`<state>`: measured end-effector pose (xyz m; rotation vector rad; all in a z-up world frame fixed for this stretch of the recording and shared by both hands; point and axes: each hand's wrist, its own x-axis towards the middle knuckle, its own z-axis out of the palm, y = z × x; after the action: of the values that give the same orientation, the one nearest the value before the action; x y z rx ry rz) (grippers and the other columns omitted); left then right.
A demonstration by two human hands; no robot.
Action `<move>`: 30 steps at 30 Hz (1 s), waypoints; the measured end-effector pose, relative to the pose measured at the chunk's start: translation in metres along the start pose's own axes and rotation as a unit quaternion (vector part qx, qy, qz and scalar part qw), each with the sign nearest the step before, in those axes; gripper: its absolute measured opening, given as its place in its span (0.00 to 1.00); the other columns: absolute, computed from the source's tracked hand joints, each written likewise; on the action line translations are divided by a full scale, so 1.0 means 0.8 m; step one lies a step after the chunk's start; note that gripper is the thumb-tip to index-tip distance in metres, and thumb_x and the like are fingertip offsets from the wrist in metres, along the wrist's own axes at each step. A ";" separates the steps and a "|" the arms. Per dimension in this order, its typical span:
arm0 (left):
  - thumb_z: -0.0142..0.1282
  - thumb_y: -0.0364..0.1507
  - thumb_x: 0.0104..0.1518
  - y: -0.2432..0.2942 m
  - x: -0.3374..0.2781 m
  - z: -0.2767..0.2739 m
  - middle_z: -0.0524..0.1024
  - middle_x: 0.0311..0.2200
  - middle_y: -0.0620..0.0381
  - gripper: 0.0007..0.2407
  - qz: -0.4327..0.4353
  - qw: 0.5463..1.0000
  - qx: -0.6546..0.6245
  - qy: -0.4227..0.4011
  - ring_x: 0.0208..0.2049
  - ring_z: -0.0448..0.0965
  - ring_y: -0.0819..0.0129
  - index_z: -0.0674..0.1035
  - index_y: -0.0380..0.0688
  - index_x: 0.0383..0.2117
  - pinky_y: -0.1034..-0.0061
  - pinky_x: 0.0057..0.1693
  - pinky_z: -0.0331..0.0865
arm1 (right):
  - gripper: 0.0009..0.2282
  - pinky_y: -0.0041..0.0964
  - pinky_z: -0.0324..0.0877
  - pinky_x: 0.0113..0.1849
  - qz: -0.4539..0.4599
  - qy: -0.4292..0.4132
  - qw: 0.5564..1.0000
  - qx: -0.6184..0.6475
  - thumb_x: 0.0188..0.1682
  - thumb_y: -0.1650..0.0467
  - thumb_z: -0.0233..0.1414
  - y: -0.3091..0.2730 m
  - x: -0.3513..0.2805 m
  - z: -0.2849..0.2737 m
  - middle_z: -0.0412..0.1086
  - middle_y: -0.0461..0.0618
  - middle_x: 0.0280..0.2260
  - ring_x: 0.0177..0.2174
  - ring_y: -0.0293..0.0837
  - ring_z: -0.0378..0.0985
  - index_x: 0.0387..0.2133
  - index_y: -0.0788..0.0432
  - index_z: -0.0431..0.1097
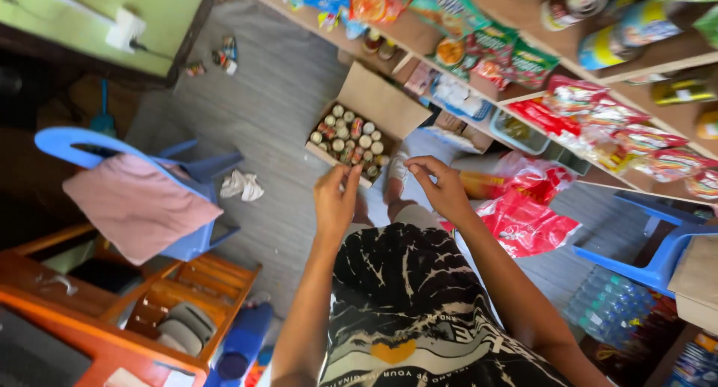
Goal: Stocking and organizing various canned food items onto grocery store shelves from a box on the floor.
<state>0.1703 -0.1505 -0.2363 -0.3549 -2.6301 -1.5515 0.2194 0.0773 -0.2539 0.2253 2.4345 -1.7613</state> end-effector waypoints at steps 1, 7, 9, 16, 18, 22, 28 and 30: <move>0.61 0.28 0.62 -0.015 -0.018 -0.001 0.76 0.22 0.51 0.08 -0.108 0.994 -0.018 -0.015 0.24 0.74 0.58 0.78 0.38 0.27 0.65 0.37 0.65 | 0.08 0.33 0.72 0.47 0.025 -0.004 1.000 0.012 0.57 0.71 0.52 0.013 0.001 0.012 0.78 0.48 0.42 0.42 0.38 0.79 0.45 0.62 0.74; 0.58 0.29 0.63 -0.125 -0.097 0.015 0.74 0.17 0.48 0.08 -0.249 0.968 -0.024 -0.034 0.18 0.74 0.52 0.76 0.37 0.30 0.64 0.29 0.68 | 0.09 0.32 0.71 0.44 0.097 -0.045 0.993 0.054 0.58 0.70 0.52 0.150 0.000 0.086 0.77 0.50 0.37 0.38 0.39 0.76 0.38 0.67 0.75; 0.57 0.29 0.63 -0.167 -0.118 0.036 0.75 0.19 0.47 0.07 -0.264 0.964 -0.007 -0.040 0.20 0.76 0.51 0.76 0.38 0.32 0.62 0.30 0.69 | 0.09 0.32 0.70 0.42 0.122 -0.061 0.989 0.057 0.58 0.70 0.53 0.203 0.000 0.109 0.76 0.51 0.36 0.35 0.40 0.75 0.37 0.68 0.75; 0.53 0.23 0.61 -0.297 -0.132 0.128 0.77 0.37 0.44 0.09 -0.341 0.939 0.003 -0.041 0.33 0.80 0.50 0.75 0.42 0.46 0.62 0.39 0.74 | 0.08 0.33 0.73 0.45 0.242 -0.079 0.962 0.095 0.57 0.69 0.52 0.380 0.025 0.211 0.77 0.50 0.37 0.40 0.40 0.80 0.41 0.64 0.71; 0.53 0.22 0.60 -0.340 -0.130 0.158 0.76 0.43 0.43 0.11 -0.361 0.932 0.003 -0.045 0.35 0.80 0.49 0.75 0.42 0.48 0.63 0.40 0.75 | 0.09 0.34 0.73 0.46 0.249 -0.081 0.956 0.129 0.57 0.69 0.51 0.426 0.034 0.239 0.75 0.52 0.39 0.42 0.41 0.79 0.43 0.64 0.69; 0.57 0.25 0.59 -0.441 -0.143 0.228 0.76 0.46 0.44 0.12 -0.392 0.917 -0.005 -0.078 0.40 0.81 0.49 0.75 0.41 0.48 0.63 0.43 0.76 | 0.10 0.37 0.73 0.48 0.284 -0.060 0.942 0.166 0.58 0.69 0.51 0.502 0.046 0.282 0.76 0.55 0.42 0.44 0.44 0.79 0.45 0.65 0.68; 0.60 0.27 0.57 -0.622 -0.130 0.321 0.77 0.42 0.42 0.12 -0.333 0.938 0.020 -0.091 0.45 0.78 0.42 0.75 0.40 0.46 0.56 0.49 0.73 | 0.09 0.38 0.73 0.50 0.307 -0.023 0.934 0.179 0.58 0.70 0.50 0.612 0.087 0.329 0.75 0.54 0.44 0.47 0.43 0.78 0.45 0.64 0.69; 0.60 0.26 0.57 -0.686 -0.118 0.351 0.76 0.41 0.40 0.12 -0.280 0.953 0.062 -0.101 0.45 0.76 0.39 0.75 0.40 0.46 0.52 0.50 0.71 | 0.08 0.39 0.73 0.51 0.304 -0.017 0.939 0.162 0.59 0.70 0.50 0.644 0.094 0.335 0.76 0.54 0.45 0.47 0.43 0.78 0.45 0.64 0.69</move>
<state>0.1517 -0.1765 -0.8587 0.2890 -3.1607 -1.5250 0.2509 -0.0154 -0.8312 0.8633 1.7483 -1.8061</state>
